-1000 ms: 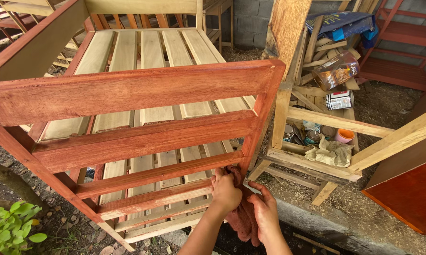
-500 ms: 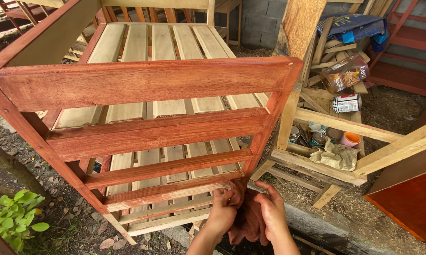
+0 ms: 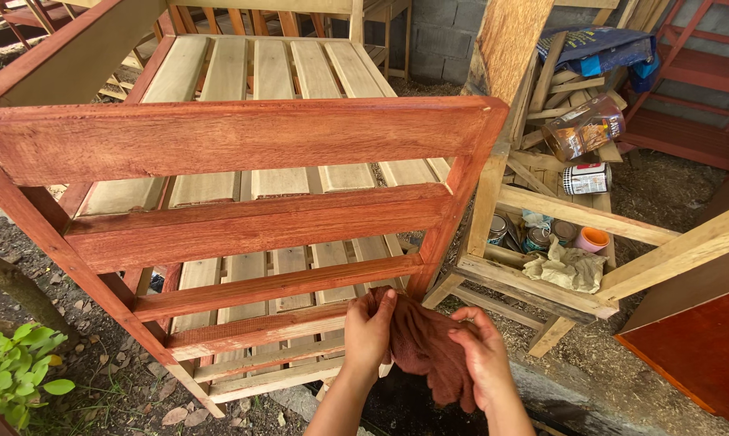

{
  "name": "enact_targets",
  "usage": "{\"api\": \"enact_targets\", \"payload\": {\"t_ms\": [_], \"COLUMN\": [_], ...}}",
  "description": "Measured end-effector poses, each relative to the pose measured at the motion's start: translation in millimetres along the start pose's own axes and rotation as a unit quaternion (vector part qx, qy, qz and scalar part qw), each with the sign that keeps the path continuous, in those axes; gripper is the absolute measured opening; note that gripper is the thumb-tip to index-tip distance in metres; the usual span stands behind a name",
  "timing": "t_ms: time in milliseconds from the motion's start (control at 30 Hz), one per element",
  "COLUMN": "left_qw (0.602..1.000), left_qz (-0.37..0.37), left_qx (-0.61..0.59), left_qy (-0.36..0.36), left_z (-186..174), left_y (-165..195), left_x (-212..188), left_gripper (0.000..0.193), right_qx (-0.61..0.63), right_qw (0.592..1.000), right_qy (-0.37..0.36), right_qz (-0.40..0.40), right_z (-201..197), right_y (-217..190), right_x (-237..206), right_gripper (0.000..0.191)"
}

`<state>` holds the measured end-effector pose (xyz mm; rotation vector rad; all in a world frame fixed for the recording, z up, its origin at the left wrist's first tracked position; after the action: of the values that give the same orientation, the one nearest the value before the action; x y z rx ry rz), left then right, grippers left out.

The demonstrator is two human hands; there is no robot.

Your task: The person wipes a reddish wood stain onto the frame and slats of a wooden chair using a cloth, working over the rails and edges of the chair, which stands outdoors among other unfinished furniture. A container of stain sits on a nearby bench.

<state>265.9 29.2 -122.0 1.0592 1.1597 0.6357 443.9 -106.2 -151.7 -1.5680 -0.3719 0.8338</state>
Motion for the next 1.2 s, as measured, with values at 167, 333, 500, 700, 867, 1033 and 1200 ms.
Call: {"api": "enact_targets", "payload": {"t_ms": [167,333,500,700,867,1033,1200], "left_qw": [0.993,0.985,0.974,0.969,0.989,0.97,0.958], "left_qz": [0.057,0.058,-0.044,0.089,0.069,0.143,0.154], "left_qx": [-0.057,-0.086,-0.183,-0.106,-0.049,-0.112,-0.158], "left_qy": [-0.091,-0.137,-0.129,-0.206,-0.119,-0.164,-0.182], "left_z": [14,9,-6,-25,-29,-1,21], "left_y": [18,29,32,31,-10,-32,-62], "left_x": [-12,-26,-34,-32,-16,-19,-18], "left_gripper": [0.029,0.026,0.023,0.038,0.032,0.029,0.017], "right_qx": [0.027,0.033,-0.021,0.208,0.321,0.321,0.098], "right_qw": [0.996,0.996,0.988,0.955,0.905,0.873,0.92], "right_qy": [-0.059,-0.078,-0.121,-0.204,-0.266,-0.344,-0.351], "right_qz": [-0.057,0.008,0.094,-0.061,-0.091,-0.127,-0.143], "right_z": [25,25,19,2,23,59,75], "right_y": [-7,-3,29,16,-16,-62,-58], "right_x": [-4,-6,5,13,-9,-46,-49], "right_gripper": [0.017,0.037,0.04,0.038,0.044,0.065,0.089]}}
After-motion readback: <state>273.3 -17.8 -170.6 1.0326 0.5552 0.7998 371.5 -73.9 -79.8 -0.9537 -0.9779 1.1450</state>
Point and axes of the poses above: each hand's wrist, its own x-axis towards the middle knuckle, its own z-axis out of the palm, y = z × x, the point moved 8 cm from there along x, towards the middle knuckle, and after that the axes turned 2 degrees about -z, right-handed, at the moved point
